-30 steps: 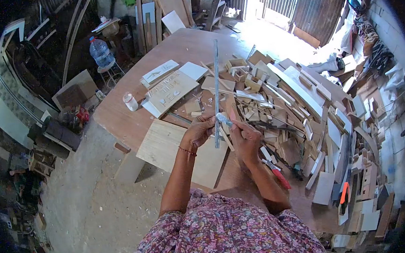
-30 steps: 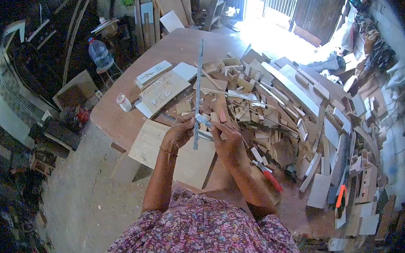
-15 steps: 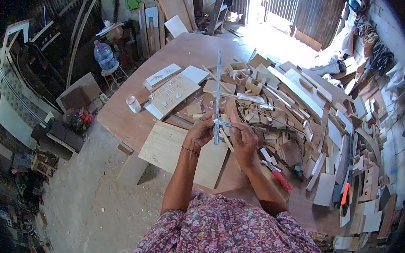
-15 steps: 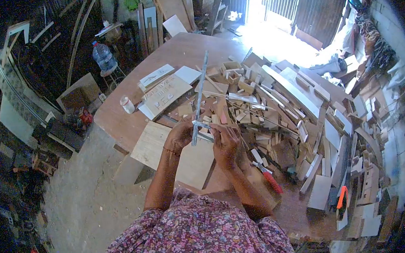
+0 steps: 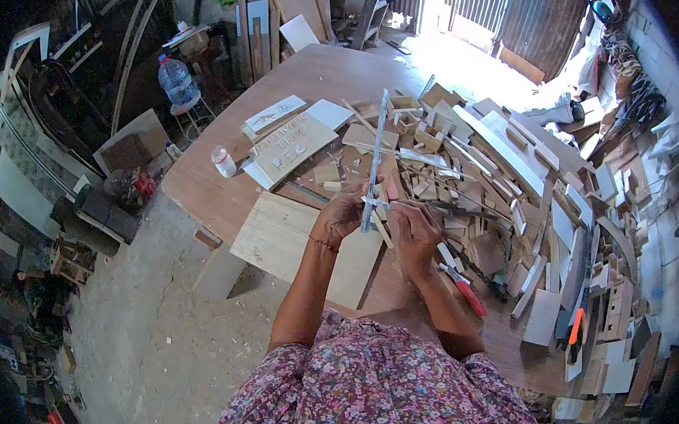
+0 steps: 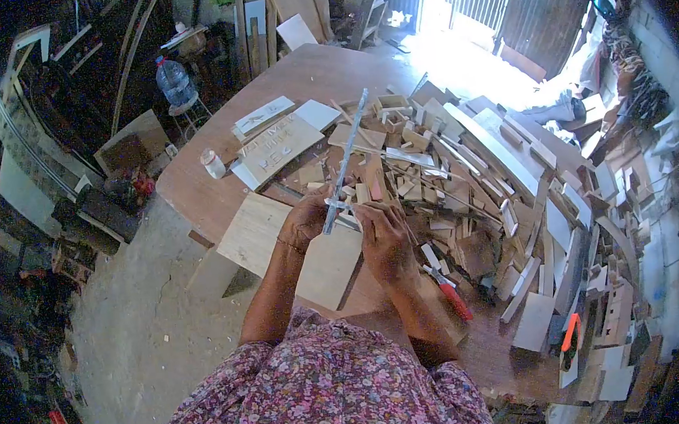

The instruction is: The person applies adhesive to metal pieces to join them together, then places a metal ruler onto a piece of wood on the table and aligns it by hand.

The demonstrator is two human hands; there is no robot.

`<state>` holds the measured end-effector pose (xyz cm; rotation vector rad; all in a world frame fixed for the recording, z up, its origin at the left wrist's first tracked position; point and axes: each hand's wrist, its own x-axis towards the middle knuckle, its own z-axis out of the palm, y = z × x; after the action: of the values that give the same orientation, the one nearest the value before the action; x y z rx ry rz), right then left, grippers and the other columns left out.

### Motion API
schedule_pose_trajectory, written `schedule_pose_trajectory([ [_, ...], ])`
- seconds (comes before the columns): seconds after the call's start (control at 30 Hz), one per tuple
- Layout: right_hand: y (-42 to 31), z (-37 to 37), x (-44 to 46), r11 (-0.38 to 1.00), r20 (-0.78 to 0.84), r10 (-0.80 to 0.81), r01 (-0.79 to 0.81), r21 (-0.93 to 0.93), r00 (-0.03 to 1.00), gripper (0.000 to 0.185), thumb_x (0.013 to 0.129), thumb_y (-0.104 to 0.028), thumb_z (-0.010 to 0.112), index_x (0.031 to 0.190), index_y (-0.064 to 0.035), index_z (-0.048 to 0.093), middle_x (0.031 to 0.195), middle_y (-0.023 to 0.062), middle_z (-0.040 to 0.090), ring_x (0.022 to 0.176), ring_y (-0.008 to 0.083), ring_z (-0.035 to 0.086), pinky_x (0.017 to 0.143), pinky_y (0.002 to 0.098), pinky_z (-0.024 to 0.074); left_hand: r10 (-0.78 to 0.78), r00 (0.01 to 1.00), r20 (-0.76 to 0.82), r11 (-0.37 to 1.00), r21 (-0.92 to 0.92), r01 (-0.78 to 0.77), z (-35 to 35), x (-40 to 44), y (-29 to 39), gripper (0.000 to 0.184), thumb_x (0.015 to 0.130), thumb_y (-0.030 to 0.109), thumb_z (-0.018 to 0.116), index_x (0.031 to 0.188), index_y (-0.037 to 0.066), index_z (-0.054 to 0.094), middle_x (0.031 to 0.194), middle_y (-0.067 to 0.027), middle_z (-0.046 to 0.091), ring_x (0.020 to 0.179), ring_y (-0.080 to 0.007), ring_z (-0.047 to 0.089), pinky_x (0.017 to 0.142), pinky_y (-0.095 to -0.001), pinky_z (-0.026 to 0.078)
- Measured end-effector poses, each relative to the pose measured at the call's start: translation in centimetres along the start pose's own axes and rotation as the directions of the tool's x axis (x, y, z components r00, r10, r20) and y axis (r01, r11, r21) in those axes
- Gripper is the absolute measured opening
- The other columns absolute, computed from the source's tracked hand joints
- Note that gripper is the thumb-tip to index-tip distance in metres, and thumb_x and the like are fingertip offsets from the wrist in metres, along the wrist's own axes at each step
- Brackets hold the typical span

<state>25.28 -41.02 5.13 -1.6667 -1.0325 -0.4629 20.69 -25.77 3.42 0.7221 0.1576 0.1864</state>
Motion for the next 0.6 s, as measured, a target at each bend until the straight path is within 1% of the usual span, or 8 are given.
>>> schedule_pose_trajectory([
  [0.07,0.3,0.6,-0.5,0.999,0.019,-0.039,0.039,0.015,0.999,0.007,0.073,-0.003,0.054,0.08,-0.003,0.056,0.081,0.0099,0.057,0.078,0.0249,0.054,0.067,0.0324,0.0418,0.021,0.999,-0.03,0.999,0.025,-0.02,-0.2,-0.1,0.0,0.038,0.08,0.019,0.052,0.111,-0.001,0.045,0.074,0.0005,0.051,0.065,-0.0087,0.05,0.058,-0.0177,0.044],
  [0.13,-0.4,0.6,-0.9,0.997,0.04,-0.077,0.076,0.031,0.996,0.007,0.073,-0.003,0.055,0.08,-0.0028,0.056,0.079,0.0099,0.058,0.077,0.0248,0.055,0.067,0.0317,0.0422,0.03,0.999,-0.02,0.999,0.027,-0.029,-0.5,-0.3,0.6,0.038,0.08,0.02,0.052,0.111,-0.001,0.045,0.073,0.0006,0.051,0.064,-0.0083,0.05,0.057,-0.0175,0.044],
  [0.17,-1.1,0.4,-1.1,0.989,0.057,-0.118,0.112,0.093,0.991,0.007,0.072,-0.001,0.055,0.079,-0.0019,0.057,0.079,0.0102,0.058,0.075,0.024,0.055,0.067,0.0311,0.0424,0.031,0.999,-0.005,0.999,0.027,-0.031,-0.6,-0.4,0.7,0.038,0.081,0.02,0.052,0.111,-0.002,0.045,0.072,0.0007,0.05,0.063,-0.0079,0.049,0.056,-0.0174,0.044],
  [0.2,-1.5,0.3,-1.1,0.977,0.07,-0.16,0.148,0.155,0.985,0.007,0.071,0.001,0.054,0.077,-0.0011,0.057,0.078,0.0105,0.058,0.073,0.0232,0.055,0.066,0.0305,0.0427,0.049,0.998,-0.039,0.999,0.006,-0.049,-0.4,-0.5,0.8,0.039,0.081,0.019,0.051,0.112,-0.002,0.044,0.071,0.0002,0.05,0.062,-0.0077,0.049,0.056,-0.0177,0.044],
  [0.33,-1.5,0.7,-1.0,0.98,0.025,-0.111,0.105,0.167,0.993,0.006,0.072,0.0,0.054,0.077,-0.001,0.057,0.079,0.0105,0.058,0.073,0.023,0.056,0.067,0.0305,0.043,0.039,0.999,-0.032,0.999,-0.024,-0.04,-2.2,0.2,0.0,0.039,0.081,0.018,0.051,0.113,-0.003,0.043,0.071,-0.0005,0.051,0.062,-0.0079,0.049,0.055,-0.0177,0.043],
  [0.4,-1.3,1.2,-0.6,0.981,-0.035,0.035,-0.027,0.192,0.999,0.006,0.073,0.0,0.054,0.077,-0.0005,0.057,0.079,0.0104,0.058,0.075,0.0228,0.056,0.067,0.03,0.0434,-0.008,0.999,0.042,0.995,-0.095,0.012,-2.6,0.1,-0.1,0.032,0.074,0.016,0.058,0.103,0.003,0.052,0.077,-0.002,0.055,0.068,-0.0114,0.052,0.062,-0.023,0.046],
  [0.53,-1.1,1.7,-0.8,0.98,-0.064,0.011,0.002,0.199,0.998,0.011,0.069,0.003,0.057,0.079,-0.0024,0.057,0.079,0.0106,0.059,0.072,0.0244,0.056,0.065,0.0302,0.0437,-0.002,0.998,0.066,0.998,-0.059,0.006,-2.5,-0.2,0.1,0.033,0.075,0.015,0.057,0.105,0.003,0.051,0.076,-0.0019,0.055,0.068,-0.0114,0.052,0.061,-0.0224,0.045],
  [0.6,-1.6,1.8,-1.0,0.988,-0.019,0.0,0.003,0.155,1.0,0.01,0.069,0.002,0.057,0.079,-0.0021,0.057,0.079,0.0107,0.059,0.072,0.0246,0.056,0.065,0.0303,0.0435,0.007,0.999,0.038,0.996,-0.088,-0.004,-2.2,-0.2,0.4,0.032,0.076,0.014,0.056,0.106,0.003,0.05,0.076,-0.0017,0.056,0.068,-0.0111,0.053,0.06,-0.0224,0.046],
])
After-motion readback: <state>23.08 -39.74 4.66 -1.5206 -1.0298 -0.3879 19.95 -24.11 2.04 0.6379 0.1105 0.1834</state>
